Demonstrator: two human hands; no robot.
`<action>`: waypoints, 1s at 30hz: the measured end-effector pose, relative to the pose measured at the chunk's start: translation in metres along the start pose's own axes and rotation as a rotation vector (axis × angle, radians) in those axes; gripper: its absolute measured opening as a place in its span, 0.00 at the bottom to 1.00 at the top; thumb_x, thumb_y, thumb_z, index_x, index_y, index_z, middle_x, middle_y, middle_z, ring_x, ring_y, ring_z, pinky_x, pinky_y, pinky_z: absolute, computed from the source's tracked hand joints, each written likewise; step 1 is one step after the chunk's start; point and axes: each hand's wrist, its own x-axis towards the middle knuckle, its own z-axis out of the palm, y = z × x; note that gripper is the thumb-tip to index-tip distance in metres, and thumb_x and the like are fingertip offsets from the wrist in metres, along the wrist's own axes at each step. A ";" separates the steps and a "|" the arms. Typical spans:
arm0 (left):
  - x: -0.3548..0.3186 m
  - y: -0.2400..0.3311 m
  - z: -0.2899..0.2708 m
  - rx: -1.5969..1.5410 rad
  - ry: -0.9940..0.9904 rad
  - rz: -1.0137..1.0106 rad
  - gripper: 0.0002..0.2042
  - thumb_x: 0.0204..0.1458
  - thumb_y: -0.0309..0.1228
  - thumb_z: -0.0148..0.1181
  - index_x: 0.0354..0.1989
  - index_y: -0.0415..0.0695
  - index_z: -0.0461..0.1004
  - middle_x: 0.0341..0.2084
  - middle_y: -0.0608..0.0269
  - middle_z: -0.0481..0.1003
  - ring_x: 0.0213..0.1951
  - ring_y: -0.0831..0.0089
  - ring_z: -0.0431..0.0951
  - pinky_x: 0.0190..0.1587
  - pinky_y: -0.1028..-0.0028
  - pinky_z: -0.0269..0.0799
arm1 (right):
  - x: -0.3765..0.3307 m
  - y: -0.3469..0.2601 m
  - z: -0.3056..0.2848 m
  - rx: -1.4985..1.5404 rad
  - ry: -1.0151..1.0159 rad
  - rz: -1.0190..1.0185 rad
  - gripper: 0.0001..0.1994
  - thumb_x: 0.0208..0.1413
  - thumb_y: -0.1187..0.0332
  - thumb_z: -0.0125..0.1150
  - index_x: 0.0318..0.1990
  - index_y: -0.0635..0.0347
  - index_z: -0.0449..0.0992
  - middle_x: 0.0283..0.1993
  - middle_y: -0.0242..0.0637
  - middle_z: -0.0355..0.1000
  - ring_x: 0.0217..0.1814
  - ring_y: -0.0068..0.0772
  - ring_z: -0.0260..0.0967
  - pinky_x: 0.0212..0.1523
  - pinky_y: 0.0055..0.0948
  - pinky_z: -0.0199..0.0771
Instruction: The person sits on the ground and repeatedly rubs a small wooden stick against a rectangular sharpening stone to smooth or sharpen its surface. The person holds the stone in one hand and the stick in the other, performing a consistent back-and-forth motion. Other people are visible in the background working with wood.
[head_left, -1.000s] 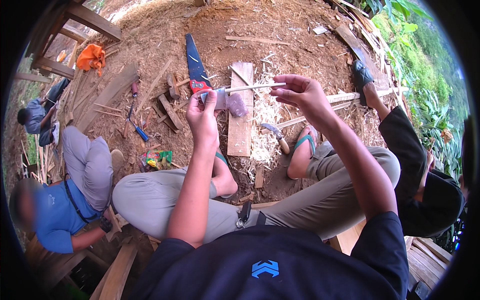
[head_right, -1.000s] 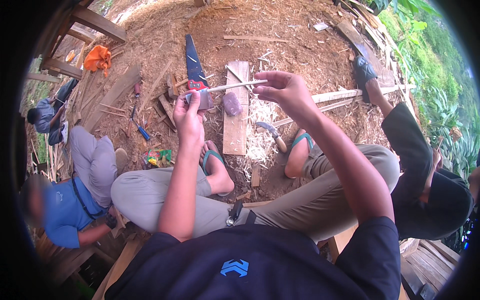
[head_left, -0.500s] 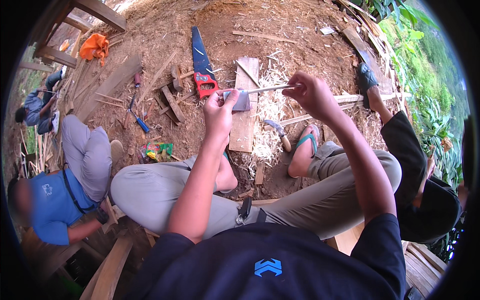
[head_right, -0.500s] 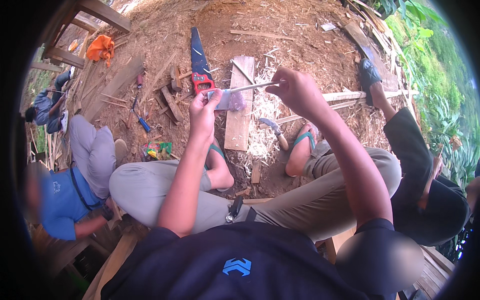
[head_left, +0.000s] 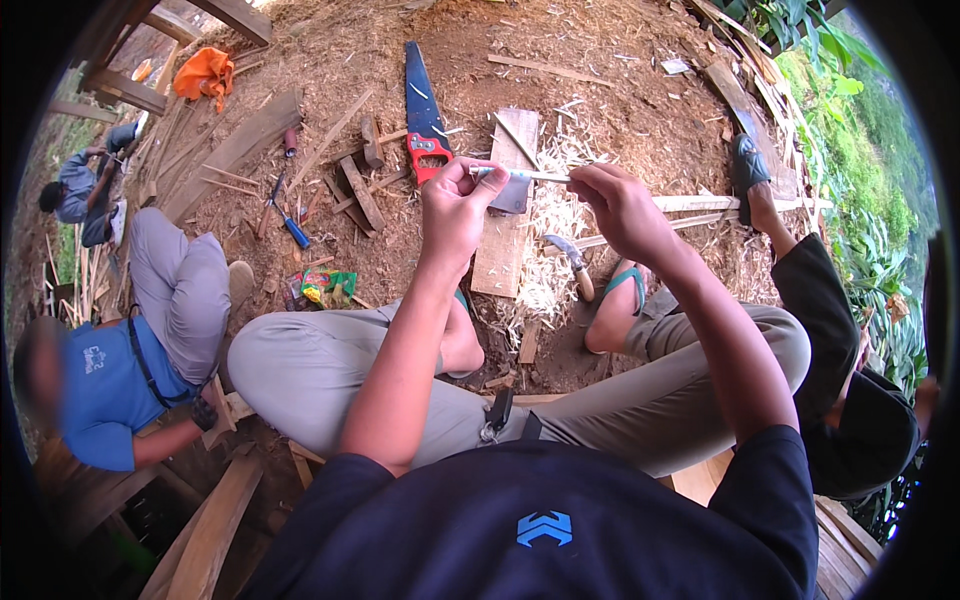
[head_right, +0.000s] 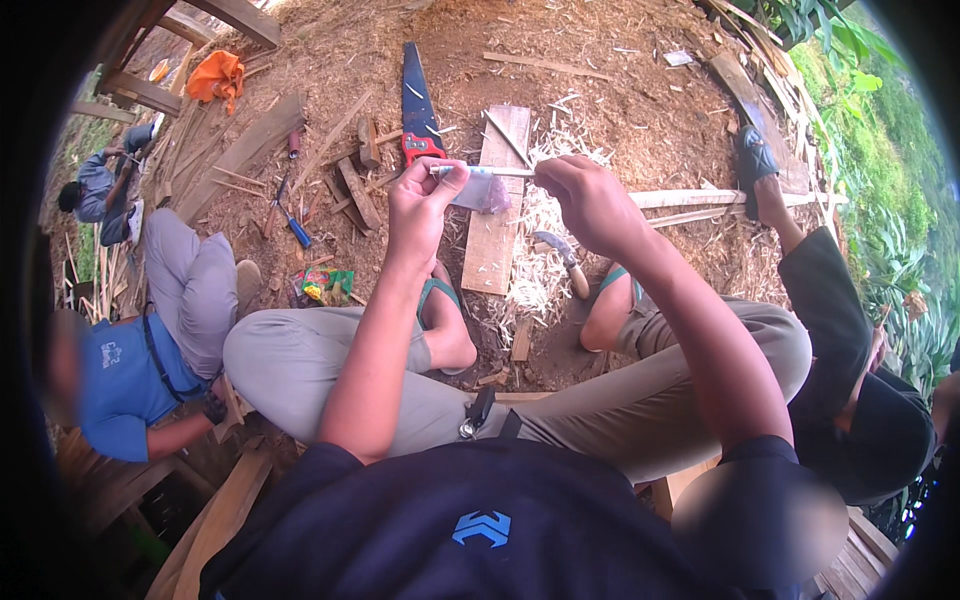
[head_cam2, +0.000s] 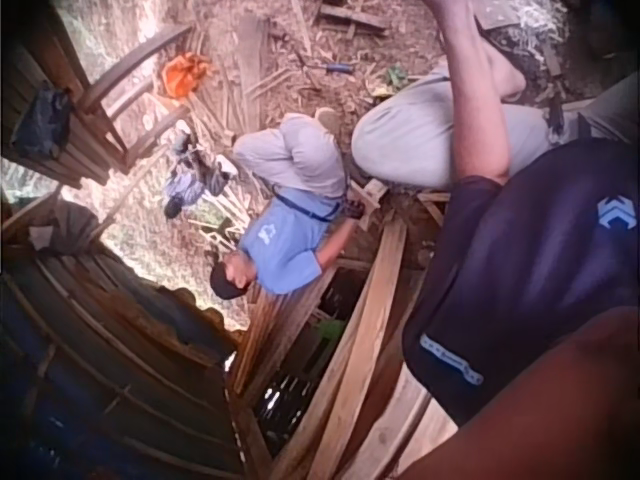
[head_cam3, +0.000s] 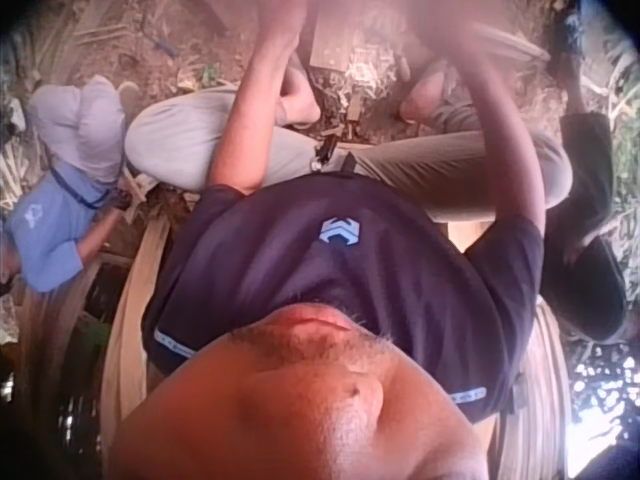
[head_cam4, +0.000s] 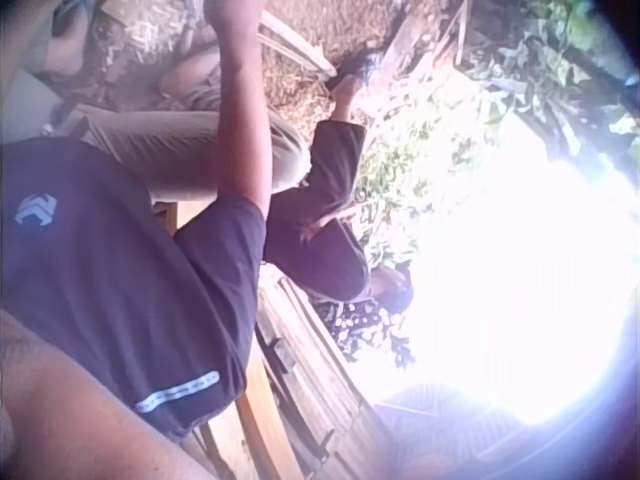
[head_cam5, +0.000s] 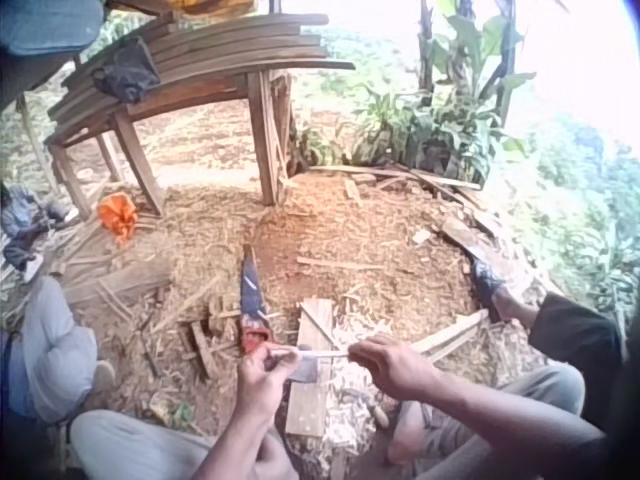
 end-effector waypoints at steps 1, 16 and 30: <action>0.000 0.001 0.001 0.012 -0.005 0.012 0.06 0.54 0.28 0.65 0.34 0.38 0.76 0.27 0.68 0.77 0.29 0.87 0.72 0.30 0.83 0.65 | 0.001 0.000 -0.001 0.089 -0.037 0.049 0.06 0.57 0.75 0.53 0.38 0.66 0.75 0.35 0.47 0.74 0.38 0.45 0.72 0.41 0.36 0.72; 0.001 0.005 0.002 -0.076 -0.030 -0.101 0.08 0.58 0.33 0.61 0.37 0.43 0.72 0.31 0.68 0.76 0.33 0.80 0.76 0.37 0.77 0.73 | 0.002 -0.010 -0.010 -0.113 0.003 -0.031 0.06 0.59 0.67 0.56 0.38 0.58 0.75 0.34 0.43 0.73 0.33 0.48 0.73 0.32 0.42 0.72; 0.002 -0.004 0.000 -0.027 0.055 -0.046 0.05 0.59 0.28 0.58 0.35 0.39 0.71 0.34 0.57 0.79 0.34 0.79 0.77 0.42 0.78 0.71 | -0.003 -0.008 -0.008 -0.120 -0.023 -0.018 0.08 0.58 0.67 0.59 0.41 0.59 0.73 0.33 0.42 0.75 0.32 0.47 0.75 0.29 0.39 0.73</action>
